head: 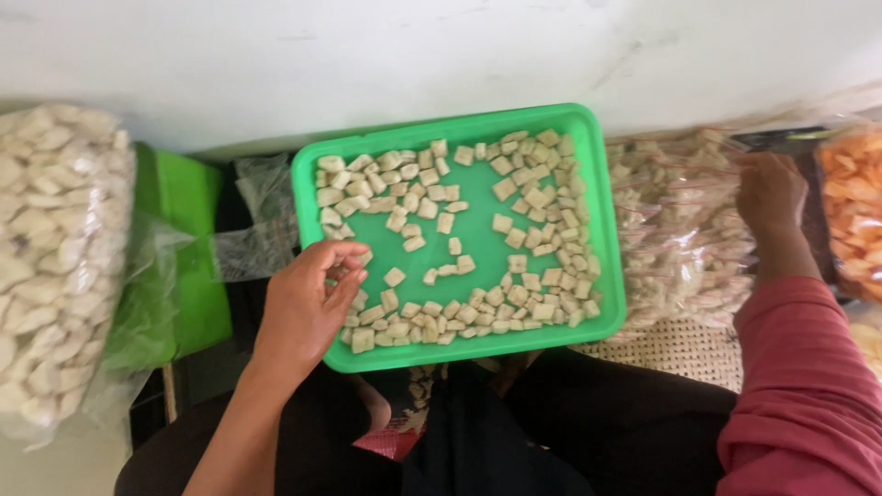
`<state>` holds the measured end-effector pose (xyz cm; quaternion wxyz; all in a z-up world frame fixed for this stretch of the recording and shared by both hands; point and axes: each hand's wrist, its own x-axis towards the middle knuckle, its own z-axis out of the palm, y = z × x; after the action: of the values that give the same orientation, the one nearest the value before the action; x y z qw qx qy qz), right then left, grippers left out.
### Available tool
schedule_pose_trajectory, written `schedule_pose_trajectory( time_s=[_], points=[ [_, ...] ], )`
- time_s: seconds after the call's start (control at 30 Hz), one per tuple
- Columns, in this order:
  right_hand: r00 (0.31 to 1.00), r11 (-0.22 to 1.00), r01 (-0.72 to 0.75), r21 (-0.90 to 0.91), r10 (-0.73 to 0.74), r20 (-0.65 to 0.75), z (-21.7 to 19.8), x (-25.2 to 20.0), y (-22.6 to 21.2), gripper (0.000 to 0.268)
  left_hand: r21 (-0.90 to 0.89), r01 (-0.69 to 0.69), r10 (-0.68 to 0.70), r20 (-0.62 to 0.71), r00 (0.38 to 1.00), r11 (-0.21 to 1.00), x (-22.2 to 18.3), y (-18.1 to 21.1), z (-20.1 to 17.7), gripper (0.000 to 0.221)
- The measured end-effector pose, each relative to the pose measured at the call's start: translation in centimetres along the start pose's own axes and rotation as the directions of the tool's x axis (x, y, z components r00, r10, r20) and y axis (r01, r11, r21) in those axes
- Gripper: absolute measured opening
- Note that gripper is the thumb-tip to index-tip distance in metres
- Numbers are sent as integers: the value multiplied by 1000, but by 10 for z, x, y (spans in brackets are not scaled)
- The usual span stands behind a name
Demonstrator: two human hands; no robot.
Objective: The person sits on the floor and packs small white food cubes from a green tray into small clear plastic bags. They open each bag, fill it with the cubes, and place the filled bags aside.
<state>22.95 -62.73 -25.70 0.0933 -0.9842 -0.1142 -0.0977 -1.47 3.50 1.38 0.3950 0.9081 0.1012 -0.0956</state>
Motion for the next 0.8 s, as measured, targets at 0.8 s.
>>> schedule_pose_trajectory(
  time_s=[0.8],
  points=[
    [554, 725, 458, 514, -685, 472, -239, 50, -583, 22, -187, -596, 295, -730, 617, 781, -80, 17, -79, 23]
  ],
)
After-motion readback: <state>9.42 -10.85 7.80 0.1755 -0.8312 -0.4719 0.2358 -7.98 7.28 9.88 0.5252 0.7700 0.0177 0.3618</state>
